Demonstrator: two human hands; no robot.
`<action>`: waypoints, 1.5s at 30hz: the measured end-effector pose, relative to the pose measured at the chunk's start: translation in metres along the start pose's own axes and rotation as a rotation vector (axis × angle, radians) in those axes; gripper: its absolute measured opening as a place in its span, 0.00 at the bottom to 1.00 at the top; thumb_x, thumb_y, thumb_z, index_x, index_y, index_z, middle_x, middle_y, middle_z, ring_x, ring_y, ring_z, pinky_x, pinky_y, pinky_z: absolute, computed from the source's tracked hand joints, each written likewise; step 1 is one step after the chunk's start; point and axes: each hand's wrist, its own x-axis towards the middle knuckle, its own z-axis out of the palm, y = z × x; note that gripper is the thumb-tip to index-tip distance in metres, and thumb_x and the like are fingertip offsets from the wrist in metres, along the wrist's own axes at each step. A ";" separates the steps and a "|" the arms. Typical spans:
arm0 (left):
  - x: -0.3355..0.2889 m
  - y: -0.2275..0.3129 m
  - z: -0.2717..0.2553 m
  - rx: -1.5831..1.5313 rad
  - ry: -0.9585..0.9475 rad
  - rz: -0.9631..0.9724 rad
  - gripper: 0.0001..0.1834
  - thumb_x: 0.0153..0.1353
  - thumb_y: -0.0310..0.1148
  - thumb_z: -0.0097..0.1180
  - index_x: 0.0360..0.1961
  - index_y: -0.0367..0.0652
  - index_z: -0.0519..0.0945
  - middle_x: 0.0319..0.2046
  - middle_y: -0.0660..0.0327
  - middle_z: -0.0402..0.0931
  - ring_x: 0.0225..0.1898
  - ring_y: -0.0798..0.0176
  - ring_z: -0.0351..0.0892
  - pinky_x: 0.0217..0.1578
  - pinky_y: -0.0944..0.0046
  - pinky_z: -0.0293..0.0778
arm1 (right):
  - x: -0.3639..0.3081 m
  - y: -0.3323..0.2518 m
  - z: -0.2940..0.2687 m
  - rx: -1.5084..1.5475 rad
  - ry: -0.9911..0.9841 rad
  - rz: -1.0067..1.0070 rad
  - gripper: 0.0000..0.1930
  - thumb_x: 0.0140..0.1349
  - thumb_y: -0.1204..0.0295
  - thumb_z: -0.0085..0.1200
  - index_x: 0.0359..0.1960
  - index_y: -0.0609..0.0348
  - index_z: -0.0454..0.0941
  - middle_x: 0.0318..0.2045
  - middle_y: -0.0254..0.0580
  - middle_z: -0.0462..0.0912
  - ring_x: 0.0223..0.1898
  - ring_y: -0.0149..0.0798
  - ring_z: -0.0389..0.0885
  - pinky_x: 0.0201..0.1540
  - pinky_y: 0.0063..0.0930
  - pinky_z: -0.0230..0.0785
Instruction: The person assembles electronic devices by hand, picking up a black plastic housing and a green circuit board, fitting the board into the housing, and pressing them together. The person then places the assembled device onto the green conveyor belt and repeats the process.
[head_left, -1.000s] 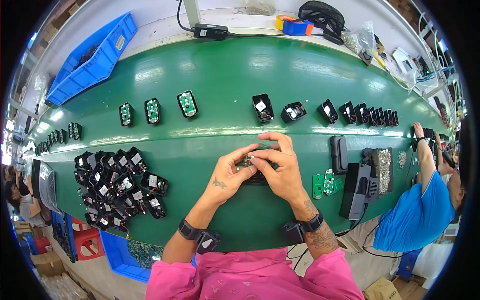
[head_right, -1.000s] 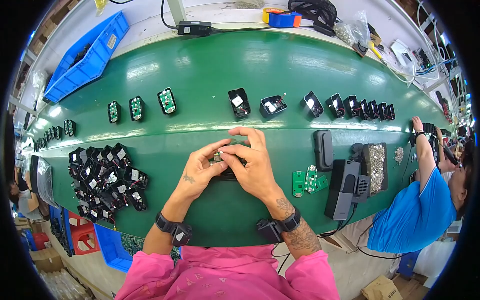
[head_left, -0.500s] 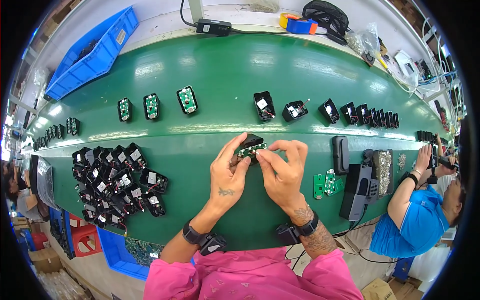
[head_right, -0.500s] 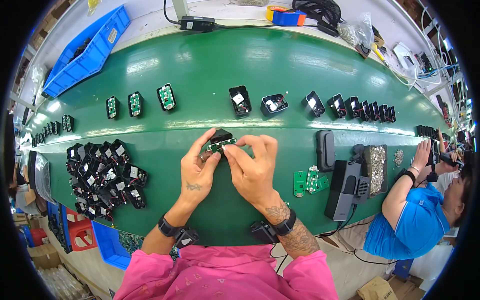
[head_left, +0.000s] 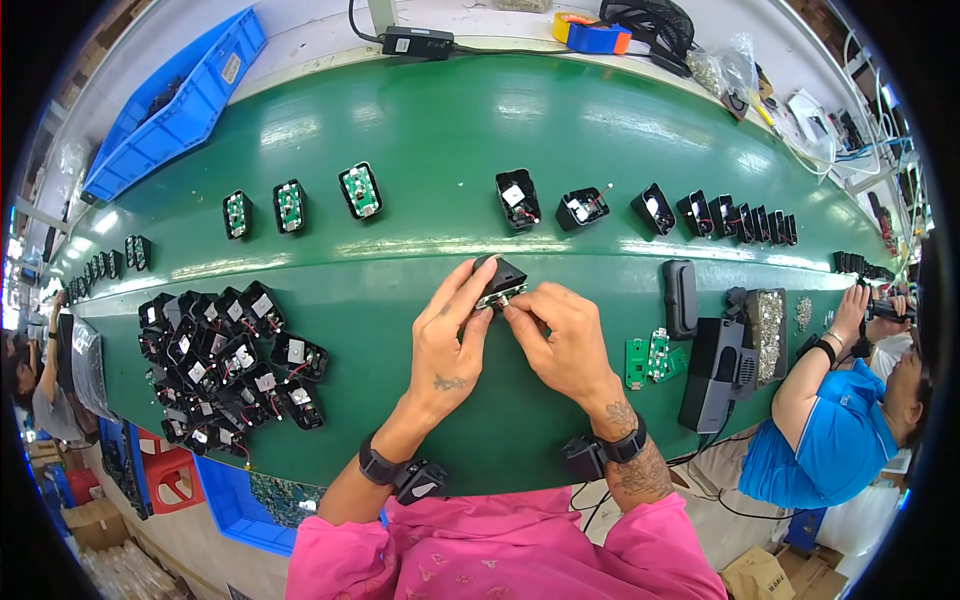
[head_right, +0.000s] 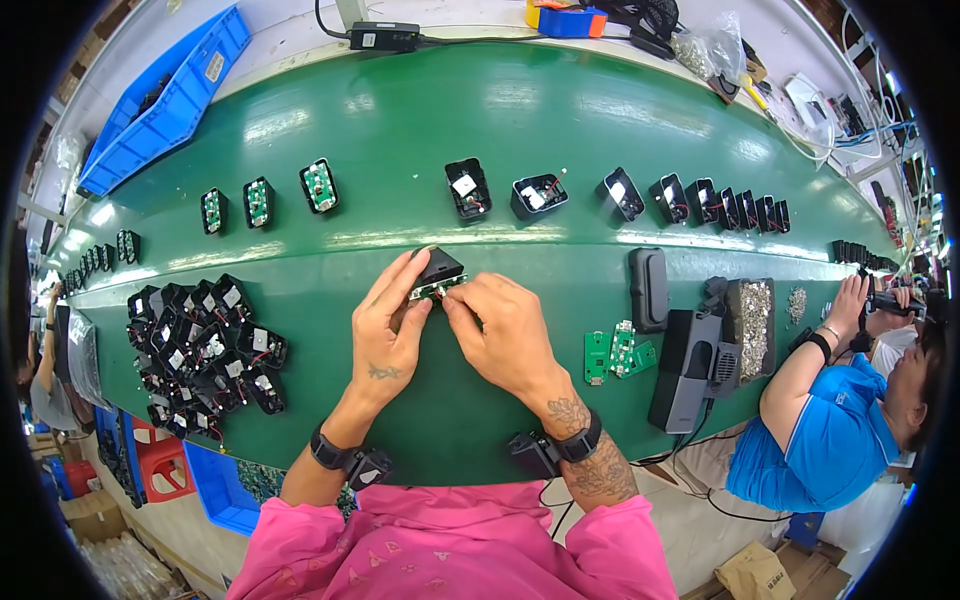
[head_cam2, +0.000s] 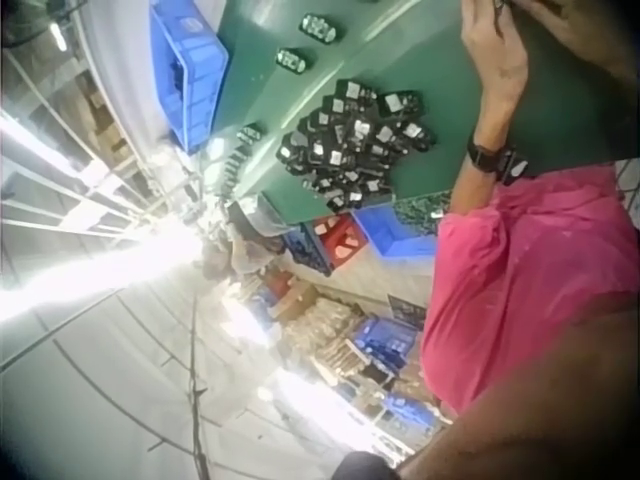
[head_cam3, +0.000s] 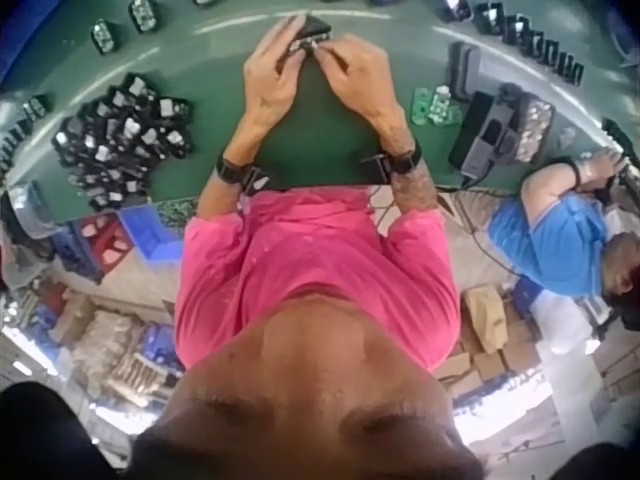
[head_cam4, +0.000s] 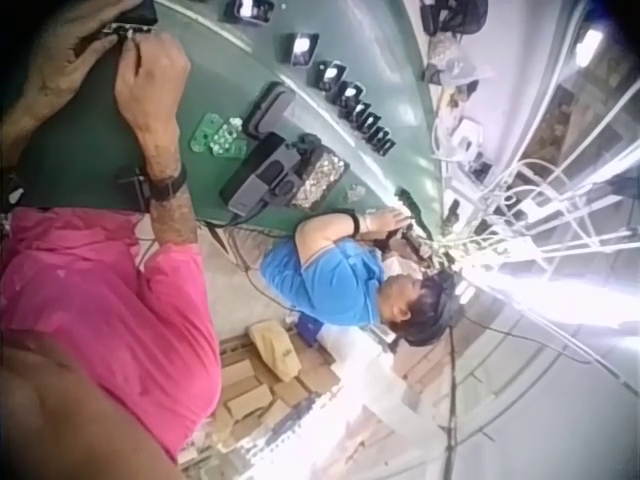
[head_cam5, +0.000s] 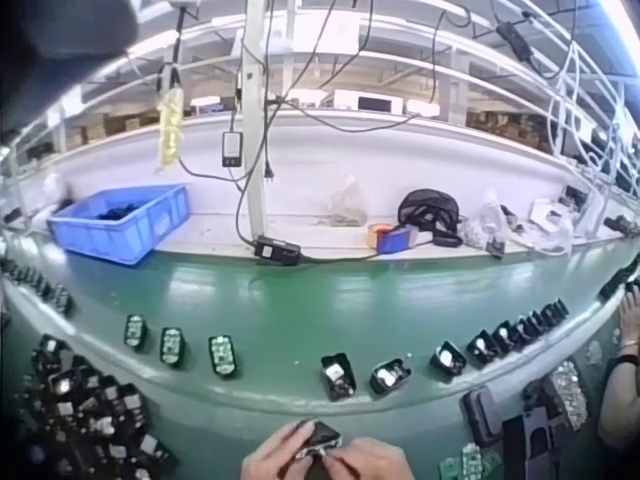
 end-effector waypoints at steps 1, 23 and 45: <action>0.001 -0.002 0.000 0.118 0.003 0.108 0.28 0.61 0.14 0.54 0.63 0.40 0.75 0.61 0.46 0.72 0.52 0.57 0.80 0.51 0.64 0.76 | 0.000 0.000 -0.001 -0.014 -0.020 0.002 0.02 0.57 0.79 0.60 0.31 0.65 0.80 0.26 0.45 0.79 0.29 0.50 0.79 0.32 0.40 0.71; 0.000 0.001 -0.003 0.084 -0.084 -0.008 0.28 0.59 0.14 0.53 0.62 0.42 0.77 0.60 0.45 0.74 0.47 0.63 0.81 0.46 0.68 0.77 | 0.001 0.001 -0.008 0.003 -0.076 0.004 0.03 0.57 0.79 0.61 0.31 0.66 0.81 0.23 0.45 0.79 0.27 0.46 0.75 0.31 0.38 0.66; 0.004 0.005 -0.006 -0.335 -0.123 -0.220 0.31 0.59 0.12 0.52 0.65 0.40 0.71 0.58 0.55 0.66 0.44 0.61 0.83 0.41 0.68 0.86 | -0.005 0.002 0.002 0.295 0.030 0.380 0.09 0.65 0.75 0.60 0.41 0.68 0.77 0.32 0.35 0.82 0.29 0.23 0.79 0.28 0.19 0.70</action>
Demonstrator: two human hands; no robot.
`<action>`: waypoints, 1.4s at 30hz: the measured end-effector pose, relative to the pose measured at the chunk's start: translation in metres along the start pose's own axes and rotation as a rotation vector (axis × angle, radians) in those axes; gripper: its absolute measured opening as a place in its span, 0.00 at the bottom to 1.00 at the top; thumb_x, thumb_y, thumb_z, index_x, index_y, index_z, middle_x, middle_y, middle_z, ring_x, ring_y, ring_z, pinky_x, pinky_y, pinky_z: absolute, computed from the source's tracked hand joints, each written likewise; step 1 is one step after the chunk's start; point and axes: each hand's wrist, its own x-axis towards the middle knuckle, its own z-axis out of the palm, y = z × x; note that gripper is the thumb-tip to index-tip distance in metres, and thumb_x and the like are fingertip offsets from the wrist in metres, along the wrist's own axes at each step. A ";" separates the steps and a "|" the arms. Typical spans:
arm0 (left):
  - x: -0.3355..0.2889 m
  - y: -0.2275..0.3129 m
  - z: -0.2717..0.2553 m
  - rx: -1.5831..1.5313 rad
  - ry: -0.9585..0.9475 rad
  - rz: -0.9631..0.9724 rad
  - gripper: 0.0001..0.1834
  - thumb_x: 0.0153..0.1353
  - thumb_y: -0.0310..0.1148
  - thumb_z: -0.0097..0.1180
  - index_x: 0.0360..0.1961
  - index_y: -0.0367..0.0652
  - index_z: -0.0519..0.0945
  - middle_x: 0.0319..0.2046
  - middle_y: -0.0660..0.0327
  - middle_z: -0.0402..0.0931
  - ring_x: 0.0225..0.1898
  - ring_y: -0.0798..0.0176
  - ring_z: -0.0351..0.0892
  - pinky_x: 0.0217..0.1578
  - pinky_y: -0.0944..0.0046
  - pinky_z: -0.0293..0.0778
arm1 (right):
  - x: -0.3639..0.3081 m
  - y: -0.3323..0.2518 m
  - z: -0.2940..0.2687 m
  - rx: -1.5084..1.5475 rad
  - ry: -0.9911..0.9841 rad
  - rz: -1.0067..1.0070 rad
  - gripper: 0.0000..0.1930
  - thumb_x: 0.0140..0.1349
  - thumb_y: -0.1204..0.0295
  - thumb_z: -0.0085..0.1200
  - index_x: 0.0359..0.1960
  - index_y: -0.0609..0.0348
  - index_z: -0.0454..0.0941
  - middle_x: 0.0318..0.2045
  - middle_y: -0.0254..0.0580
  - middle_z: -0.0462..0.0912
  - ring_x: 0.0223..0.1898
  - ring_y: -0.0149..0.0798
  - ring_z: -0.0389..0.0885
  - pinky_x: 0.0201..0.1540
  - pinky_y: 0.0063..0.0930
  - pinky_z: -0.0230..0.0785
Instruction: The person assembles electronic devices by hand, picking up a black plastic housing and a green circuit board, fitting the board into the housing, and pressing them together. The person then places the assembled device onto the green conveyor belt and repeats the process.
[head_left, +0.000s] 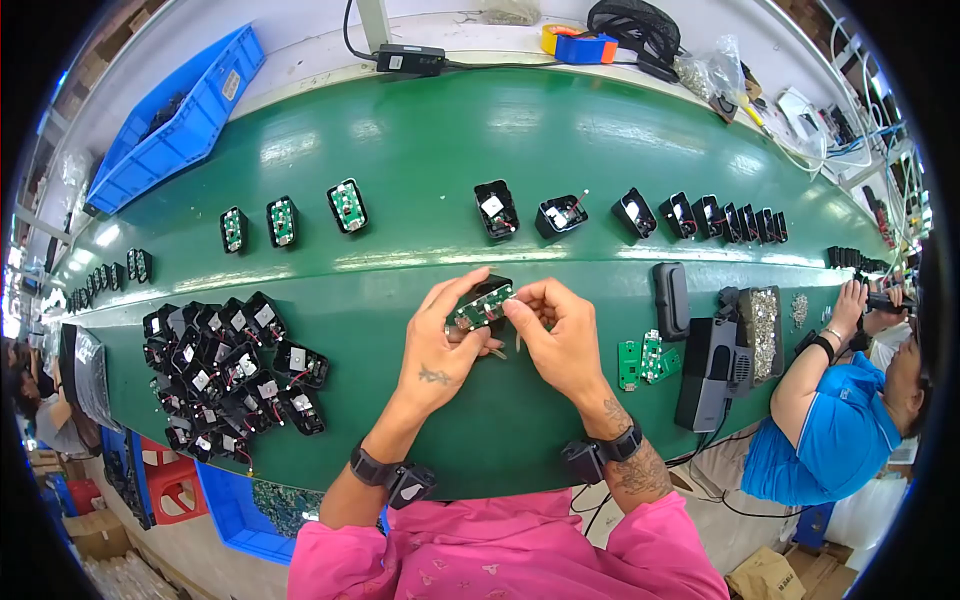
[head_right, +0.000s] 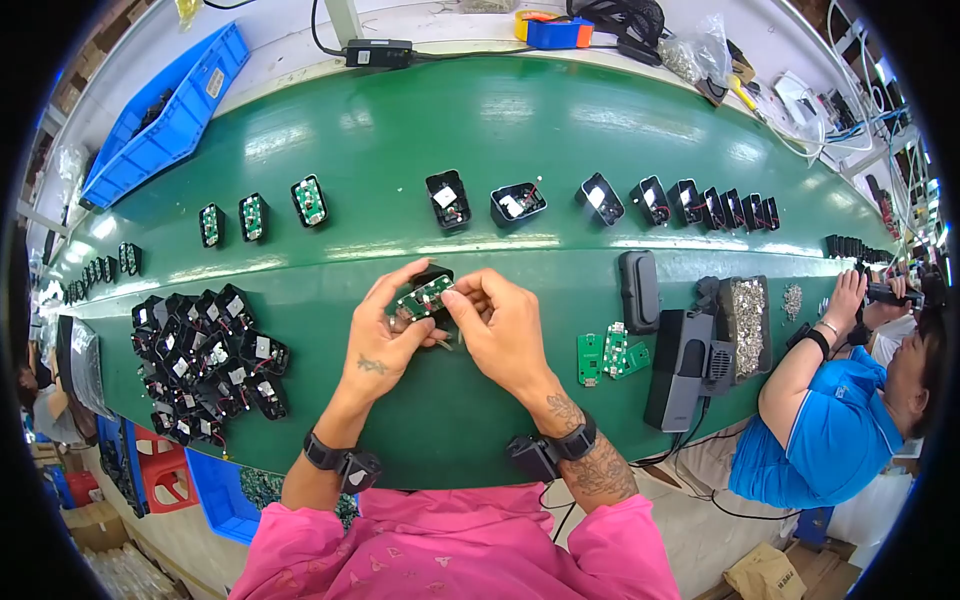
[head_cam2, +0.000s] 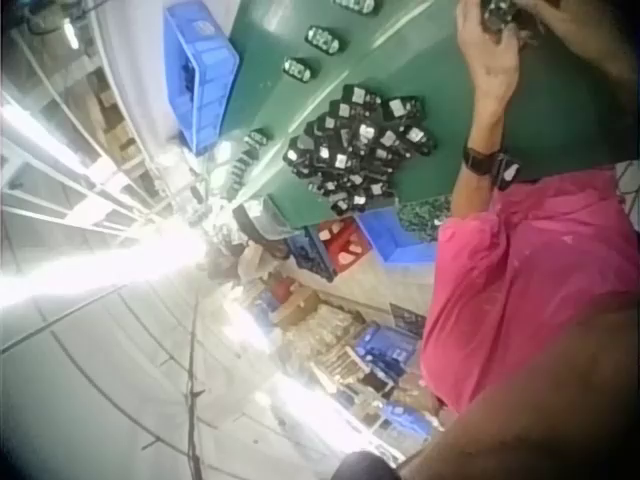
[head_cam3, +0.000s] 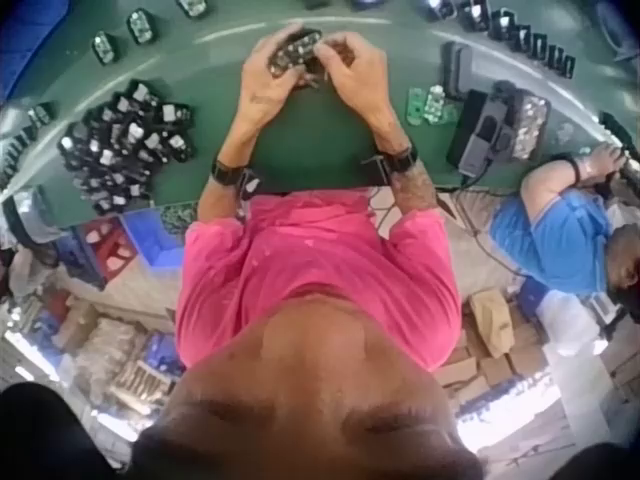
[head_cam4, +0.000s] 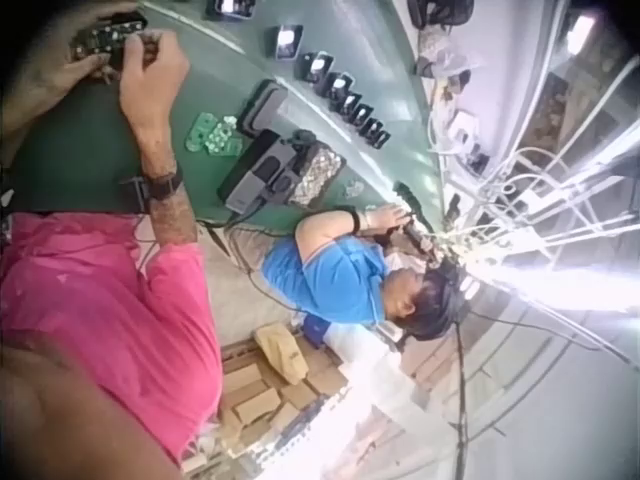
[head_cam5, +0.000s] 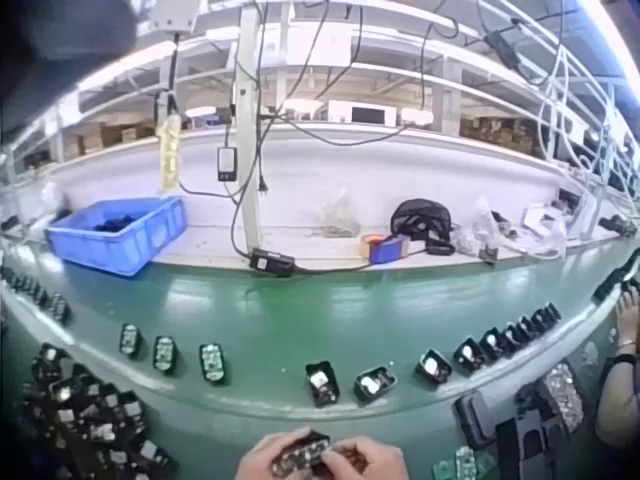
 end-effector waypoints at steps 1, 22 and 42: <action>0.000 0.000 0.001 0.059 -0.001 -0.030 0.32 0.58 0.11 0.51 0.64 0.41 0.72 0.58 0.55 0.67 0.46 0.61 0.82 0.42 0.68 0.86 | -0.002 -0.001 0.002 -0.001 -0.001 -0.002 0.09 0.65 0.75 0.60 0.41 0.68 0.77 0.32 0.35 0.82 0.29 0.23 0.79 0.28 0.19 0.70; -0.006 -0.009 0.011 0.287 0.118 0.324 0.25 0.55 0.13 0.59 0.55 0.41 0.81 0.58 0.52 0.74 0.48 0.61 0.82 0.40 0.66 0.84 | 0.001 -0.008 -0.016 0.070 -0.187 -0.037 0.12 0.69 0.65 0.58 0.34 0.64 0.82 0.19 0.32 0.78 0.20 0.23 0.72 0.22 0.22 0.64; 0.002 0.001 -0.001 0.081 -0.025 0.156 0.27 0.63 0.15 0.49 0.64 0.41 0.72 0.54 0.51 0.77 0.41 0.68 0.83 0.37 0.67 0.82 | 0.001 -0.008 -0.011 0.048 -0.130 0.061 0.13 0.66 0.69 0.61 0.26 0.66 0.79 0.18 0.25 0.72 0.22 0.18 0.63 0.22 0.20 0.55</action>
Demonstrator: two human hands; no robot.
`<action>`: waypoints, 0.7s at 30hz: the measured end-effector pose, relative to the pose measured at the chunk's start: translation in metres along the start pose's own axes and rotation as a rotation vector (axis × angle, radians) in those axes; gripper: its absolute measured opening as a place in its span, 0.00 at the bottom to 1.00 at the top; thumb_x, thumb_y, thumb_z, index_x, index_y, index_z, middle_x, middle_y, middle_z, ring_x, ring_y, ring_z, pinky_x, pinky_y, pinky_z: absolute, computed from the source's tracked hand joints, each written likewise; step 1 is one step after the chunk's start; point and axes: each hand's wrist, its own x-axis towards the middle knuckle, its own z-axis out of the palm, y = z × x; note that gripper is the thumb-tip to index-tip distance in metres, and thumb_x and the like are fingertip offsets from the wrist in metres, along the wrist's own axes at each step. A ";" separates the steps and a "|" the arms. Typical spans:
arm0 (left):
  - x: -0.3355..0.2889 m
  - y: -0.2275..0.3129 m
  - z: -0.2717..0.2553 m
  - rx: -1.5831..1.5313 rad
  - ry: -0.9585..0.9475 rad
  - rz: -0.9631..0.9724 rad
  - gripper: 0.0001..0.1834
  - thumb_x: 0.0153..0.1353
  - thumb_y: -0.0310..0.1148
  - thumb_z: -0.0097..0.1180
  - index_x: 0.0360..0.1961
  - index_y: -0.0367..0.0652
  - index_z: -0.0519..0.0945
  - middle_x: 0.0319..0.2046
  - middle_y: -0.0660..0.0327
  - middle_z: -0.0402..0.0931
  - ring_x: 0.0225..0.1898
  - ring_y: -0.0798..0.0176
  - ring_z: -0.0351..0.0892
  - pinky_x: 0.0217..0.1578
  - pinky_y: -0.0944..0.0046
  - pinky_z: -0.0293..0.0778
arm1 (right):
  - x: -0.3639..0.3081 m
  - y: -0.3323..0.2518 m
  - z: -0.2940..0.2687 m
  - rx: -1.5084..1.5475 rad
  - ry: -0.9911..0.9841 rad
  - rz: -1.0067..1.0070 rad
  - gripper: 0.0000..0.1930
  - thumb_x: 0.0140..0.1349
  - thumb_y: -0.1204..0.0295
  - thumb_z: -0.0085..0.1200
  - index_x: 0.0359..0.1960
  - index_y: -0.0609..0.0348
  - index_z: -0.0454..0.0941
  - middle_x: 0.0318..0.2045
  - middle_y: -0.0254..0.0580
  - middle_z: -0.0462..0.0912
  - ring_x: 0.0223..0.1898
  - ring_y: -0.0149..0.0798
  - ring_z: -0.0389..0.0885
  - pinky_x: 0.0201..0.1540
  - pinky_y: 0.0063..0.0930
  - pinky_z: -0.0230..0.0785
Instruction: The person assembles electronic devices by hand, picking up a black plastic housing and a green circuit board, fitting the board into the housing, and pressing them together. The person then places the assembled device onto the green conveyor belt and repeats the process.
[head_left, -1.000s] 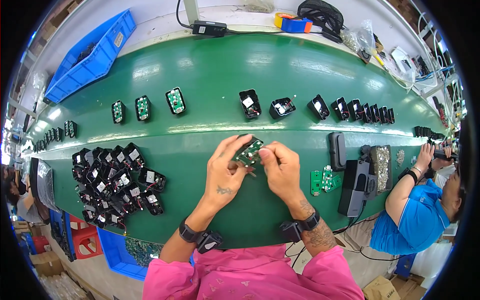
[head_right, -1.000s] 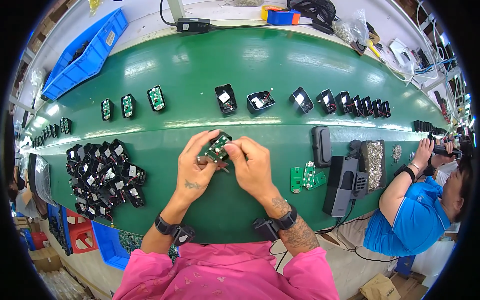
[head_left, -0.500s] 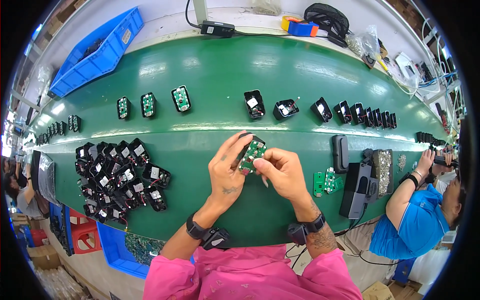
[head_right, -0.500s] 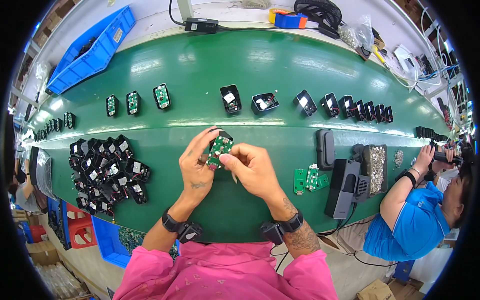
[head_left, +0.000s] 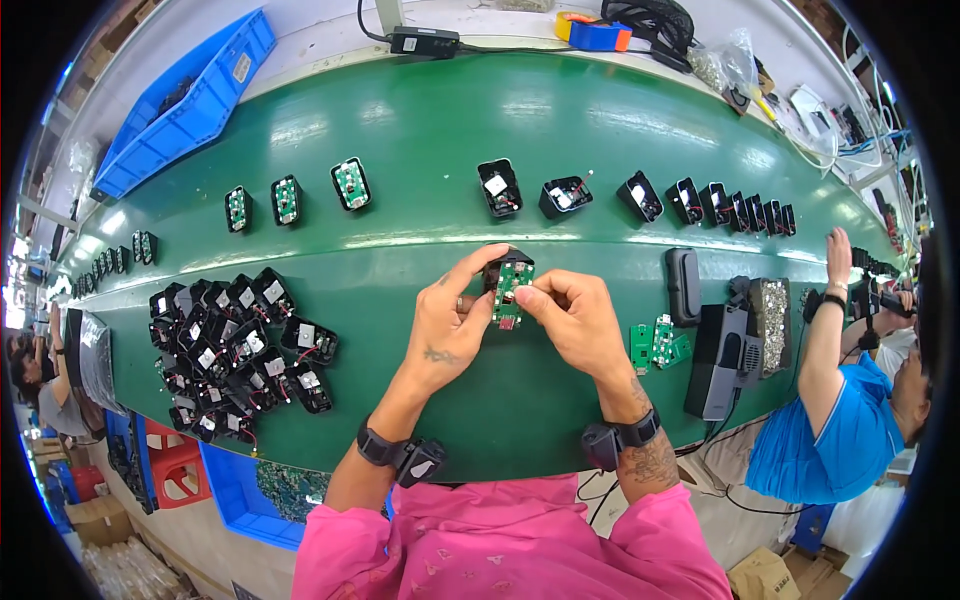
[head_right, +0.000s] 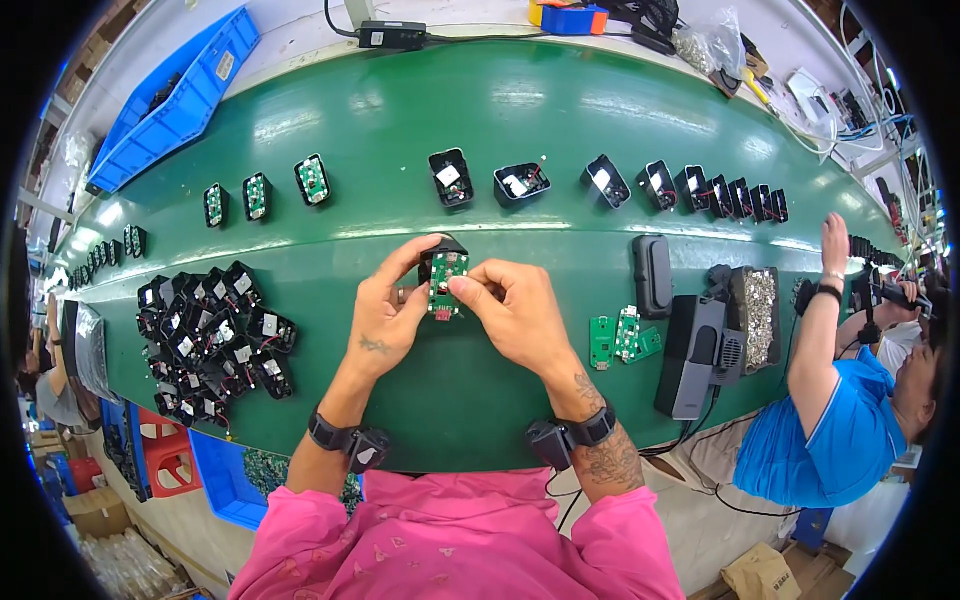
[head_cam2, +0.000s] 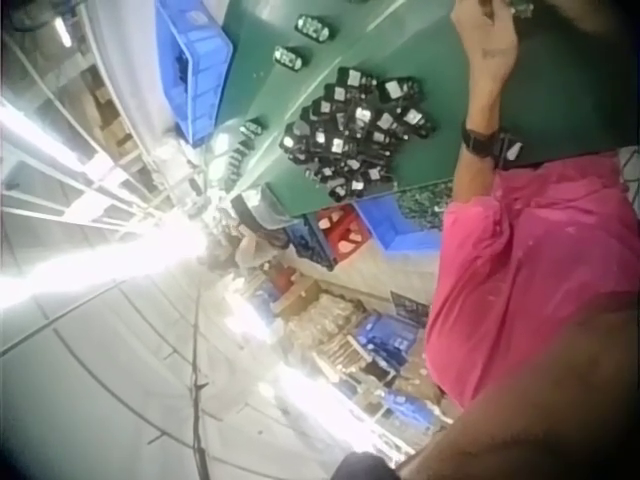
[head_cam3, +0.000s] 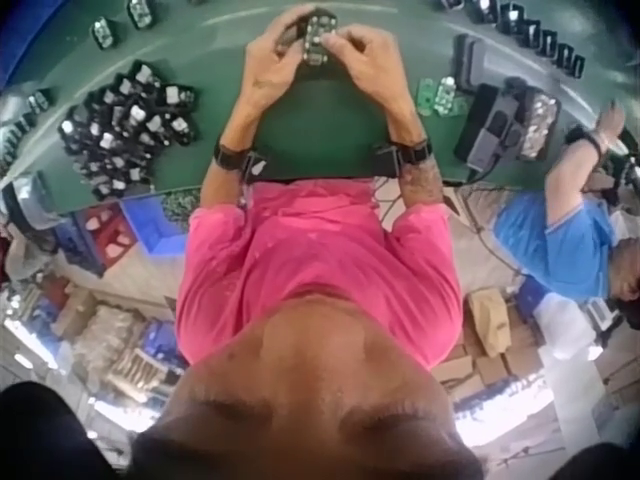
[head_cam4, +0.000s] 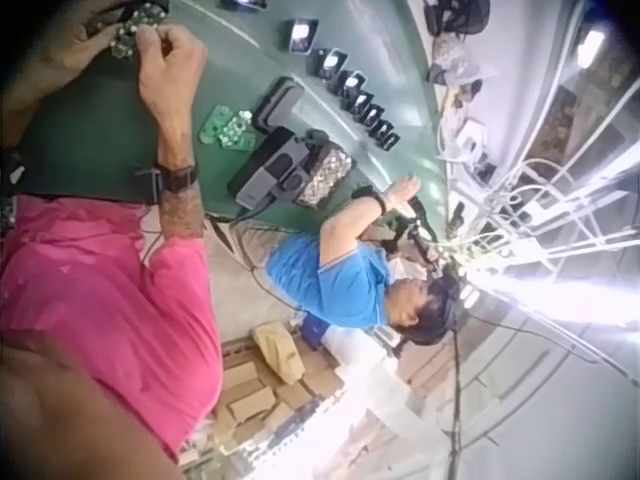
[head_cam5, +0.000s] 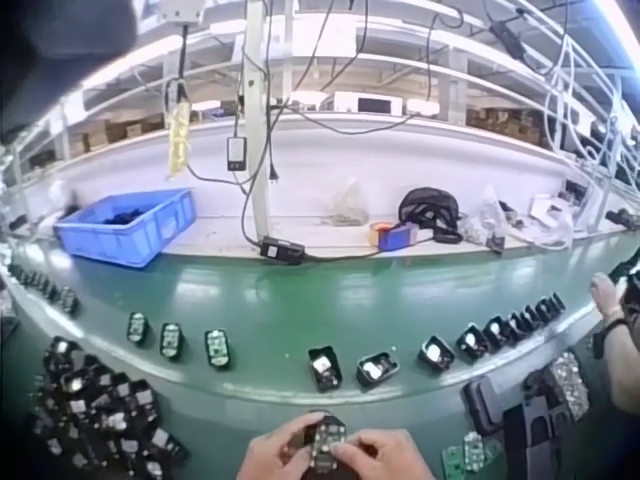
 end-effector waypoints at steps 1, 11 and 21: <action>0.000 0.002 -0.001 -0.156 -0.035 -0.062 0.28 0.63 0.15 0.50 0.65 0.41 0.70 0.55 0.50 0.76 0.41 0.67 0.83 0.37 0.67 0.83 | 0.000 -0.001 0.000 -0.026 0.038 -0.006 0.13 0.65 0.69 0.61 0.26 0.66 0.80 0.18 0.24 0.73 0.22 0.18 0.64 0.22 0.19 0.55; -0.003 0.000 0.002 -0.203 0.049 -0.215 0.19 0.70 0.29 0.52 0.60 0.36 0.68 0.51 0.49 0.74 0.31 0.61 0.86 0.25 0.69 0.84 | 0.003 0.007 0.016 -0.124 0.160 -0.143 0.10 0.66 0.72 0.60 0.42 0.67 0.81 0.27 0.34 0.81 0.27 0.22 0.73 0.29 0.21 0.68; -0.002 0.000 0.002 -0.285 0.021 -0.327 0.19 0.71 0.32 0.51 0.58 0.35 0.64 0.47 0.47 0.74 0.27 0.57 0.86 0.23 0.67 0.85 | 0.002 0.014 0.020 -0.283 0.118 -0.295 0.21 0.68 0.73 0.54 0.63 0.58 0.74 0.33 0.48 0.83 0.29 0.36 0.80 0.36 0.29 0.73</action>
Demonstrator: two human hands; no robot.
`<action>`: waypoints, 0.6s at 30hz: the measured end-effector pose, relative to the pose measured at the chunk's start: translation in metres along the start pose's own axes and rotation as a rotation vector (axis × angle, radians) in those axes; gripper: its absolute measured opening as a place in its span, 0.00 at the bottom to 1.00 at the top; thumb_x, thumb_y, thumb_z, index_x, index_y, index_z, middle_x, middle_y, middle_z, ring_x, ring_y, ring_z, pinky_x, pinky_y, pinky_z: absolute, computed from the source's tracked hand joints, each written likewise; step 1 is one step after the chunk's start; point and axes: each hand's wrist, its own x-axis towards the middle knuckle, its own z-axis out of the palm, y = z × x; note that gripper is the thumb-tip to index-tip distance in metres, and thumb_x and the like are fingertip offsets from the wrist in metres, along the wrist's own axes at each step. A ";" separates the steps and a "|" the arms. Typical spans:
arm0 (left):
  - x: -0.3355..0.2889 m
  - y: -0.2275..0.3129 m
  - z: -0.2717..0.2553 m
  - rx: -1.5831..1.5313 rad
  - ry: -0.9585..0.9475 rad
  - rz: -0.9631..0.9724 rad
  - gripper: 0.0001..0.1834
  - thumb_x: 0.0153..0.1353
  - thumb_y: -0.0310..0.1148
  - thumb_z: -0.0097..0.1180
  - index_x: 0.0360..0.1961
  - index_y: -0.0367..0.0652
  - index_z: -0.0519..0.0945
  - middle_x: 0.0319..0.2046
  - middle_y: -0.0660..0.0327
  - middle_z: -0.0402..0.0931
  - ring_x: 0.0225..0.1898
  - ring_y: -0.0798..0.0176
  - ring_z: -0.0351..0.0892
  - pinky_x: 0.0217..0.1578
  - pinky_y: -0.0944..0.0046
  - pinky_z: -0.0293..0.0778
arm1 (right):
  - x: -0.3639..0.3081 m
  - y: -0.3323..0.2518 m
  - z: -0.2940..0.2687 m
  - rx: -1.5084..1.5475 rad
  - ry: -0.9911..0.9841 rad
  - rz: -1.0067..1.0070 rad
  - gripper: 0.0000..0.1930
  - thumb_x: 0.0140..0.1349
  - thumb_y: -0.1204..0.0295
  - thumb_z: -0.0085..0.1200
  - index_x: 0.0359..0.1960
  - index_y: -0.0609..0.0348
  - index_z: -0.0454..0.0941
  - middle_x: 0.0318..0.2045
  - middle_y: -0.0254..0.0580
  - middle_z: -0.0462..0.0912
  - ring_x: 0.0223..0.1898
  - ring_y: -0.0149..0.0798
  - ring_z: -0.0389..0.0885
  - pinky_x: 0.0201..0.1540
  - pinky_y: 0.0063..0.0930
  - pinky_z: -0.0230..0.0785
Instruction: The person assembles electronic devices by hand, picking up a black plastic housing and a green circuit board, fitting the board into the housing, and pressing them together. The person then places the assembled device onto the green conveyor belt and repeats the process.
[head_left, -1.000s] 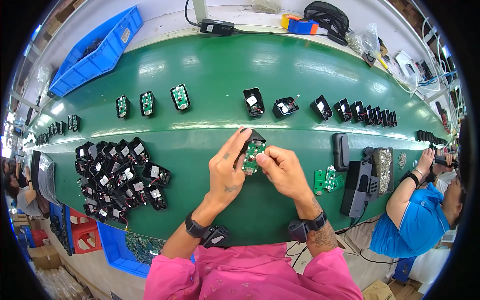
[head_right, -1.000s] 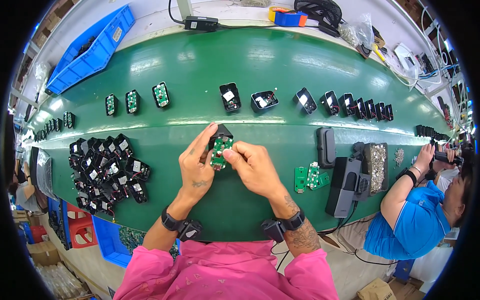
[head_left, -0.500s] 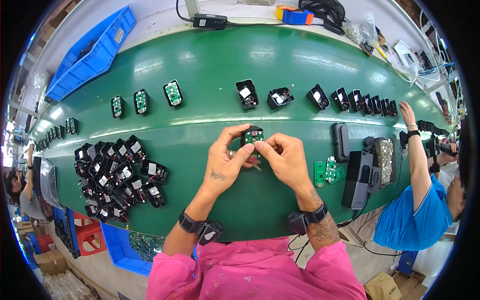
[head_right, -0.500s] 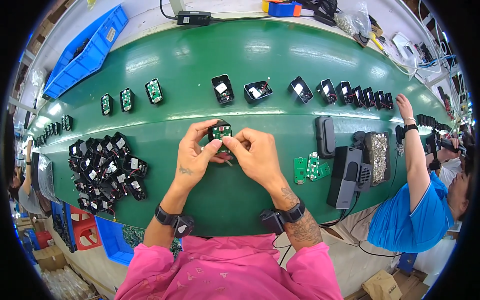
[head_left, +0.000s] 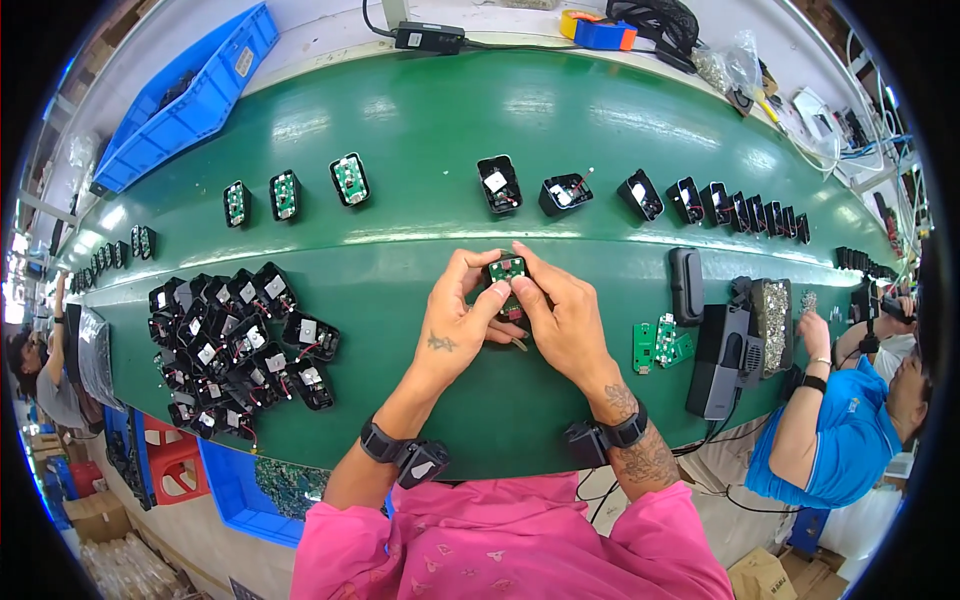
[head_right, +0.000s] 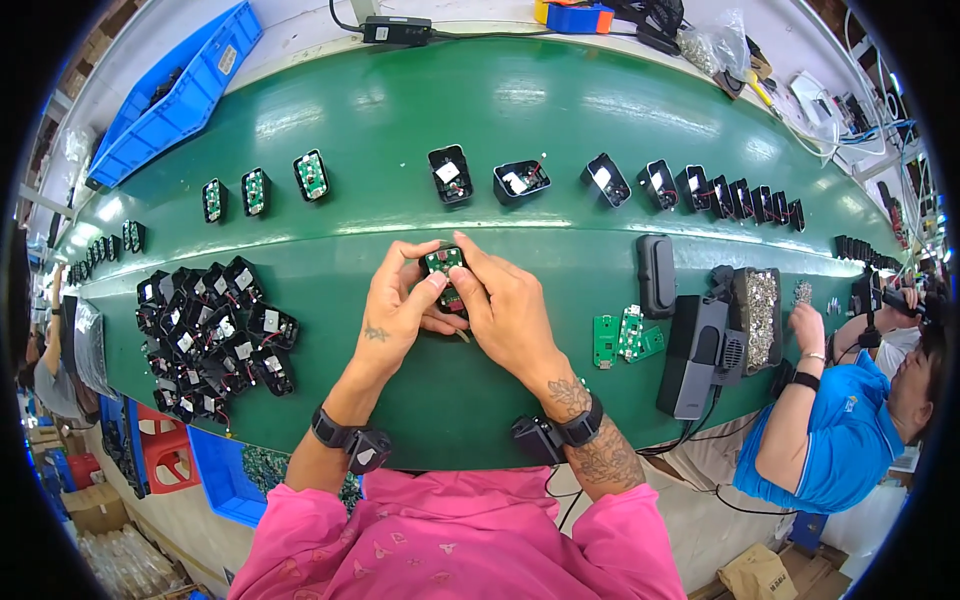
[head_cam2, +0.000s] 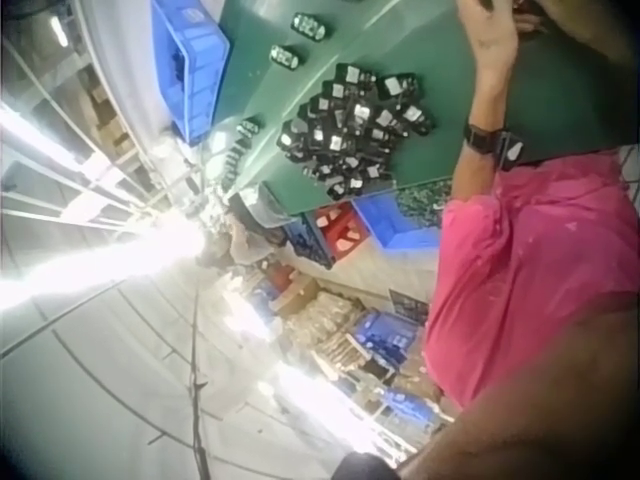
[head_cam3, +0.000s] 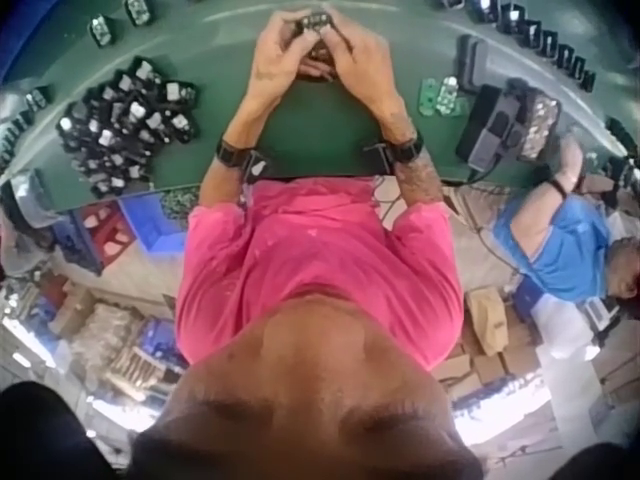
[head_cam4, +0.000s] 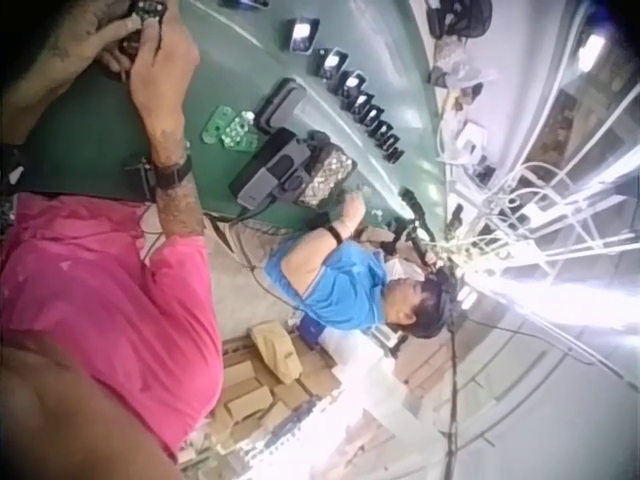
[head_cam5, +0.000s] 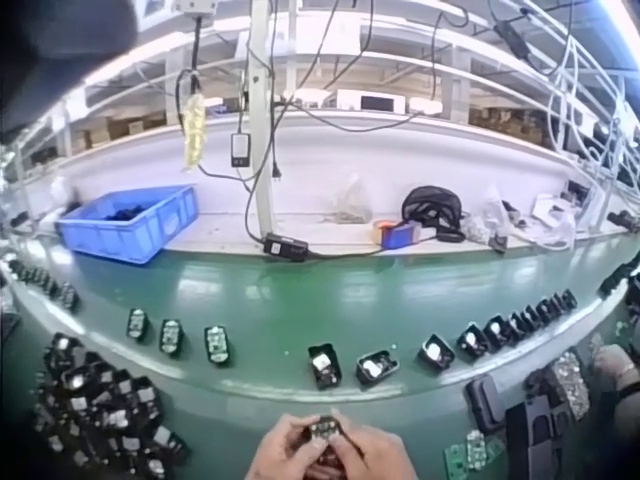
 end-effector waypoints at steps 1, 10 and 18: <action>0.000 0.000 0.000 0.012 -0.015 -0.002 0.19 0.72 0.32 0.50 0.58 0.35 0.63 0.47 0.47 0.74 0.28 0.57 0.86 0.23 0.67 0.85 | 0.000 0.000 0.000 -0.013 -0.013 0.008 0.21 0.68 0.73 0.54 0.62 0.58 0.75 0.33 0.49 0.83 0.29 0.37 0.80 0.35 0.29 0.73; 0.001 -0.005 -0.003 0.002 -0.052 -0.007 0.17 0.73 0.31 0.47 0.58 0.35 0.63 0.51 0.46 0.73 0.30 0.55 0.87 0.26 0.66 0.86 | 0.001 -0.002 -0.001 0.097 -0.029 0.114 0.20 0.68 0.73 0.53 0.62 0.59 0.75 0.39 0.49 0.85 0.33 0.33 0.81 0.38 0.28 0.75; 0.001 -0.006 -0.003 -0.027 -0.008 -0.001 0.19 0.73 0.32 0.47 0.61 0.36 0.63 0.48 0.47 0.75 0.27 0.57 0.86 0.23 0.68 0.84 | 0.001 0.003 0.001 0.110 -0.069 0.100 0.20 0.70 0.73 0.51 0.63 0.60 0.74 0.41 0.45 0.83 0.35 0.31 0.81 0.38 0.27 0.77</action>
